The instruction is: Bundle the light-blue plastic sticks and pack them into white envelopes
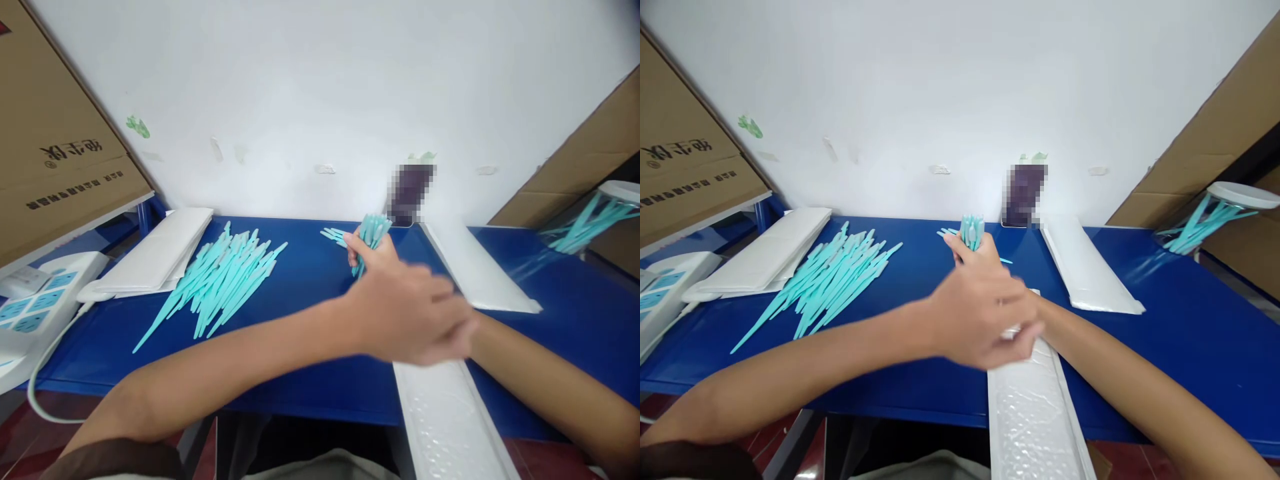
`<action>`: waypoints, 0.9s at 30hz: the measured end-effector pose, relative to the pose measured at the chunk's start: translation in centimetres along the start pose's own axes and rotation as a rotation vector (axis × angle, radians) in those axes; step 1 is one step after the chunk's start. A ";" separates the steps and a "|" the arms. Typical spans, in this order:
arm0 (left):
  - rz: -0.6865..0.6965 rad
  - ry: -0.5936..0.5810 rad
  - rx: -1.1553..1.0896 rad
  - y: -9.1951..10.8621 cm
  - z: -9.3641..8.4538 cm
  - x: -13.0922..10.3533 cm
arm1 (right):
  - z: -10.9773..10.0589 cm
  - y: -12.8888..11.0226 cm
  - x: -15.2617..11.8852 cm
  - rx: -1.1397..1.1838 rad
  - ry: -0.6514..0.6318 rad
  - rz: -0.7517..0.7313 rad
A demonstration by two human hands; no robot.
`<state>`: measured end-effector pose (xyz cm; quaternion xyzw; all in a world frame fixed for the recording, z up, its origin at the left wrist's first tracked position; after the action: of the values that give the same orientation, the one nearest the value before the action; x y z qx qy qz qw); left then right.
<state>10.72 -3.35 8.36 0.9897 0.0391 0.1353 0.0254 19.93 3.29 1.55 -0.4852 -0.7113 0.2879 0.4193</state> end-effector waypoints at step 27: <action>-0.237 -0.057 -0.594 -5.3 3.2 -12.0 | -5.6 -2.0 -4.3 -1.305 -0.748 -0.313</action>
<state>-0.30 0.82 1.74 0.9309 0.1122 0.1092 0.3301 24.71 -1.39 4.50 -0.3984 -0.8920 -0.1079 -0.1845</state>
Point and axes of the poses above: each hand's wrist, its own x-axis towards the middle knuckle, its own z-axis out of the palm, y = z × x, the point moved 1 cm from there along x, towards the middle knuckle, and after that the axes turned 11 degrees about -y, right-handed, at the moved point
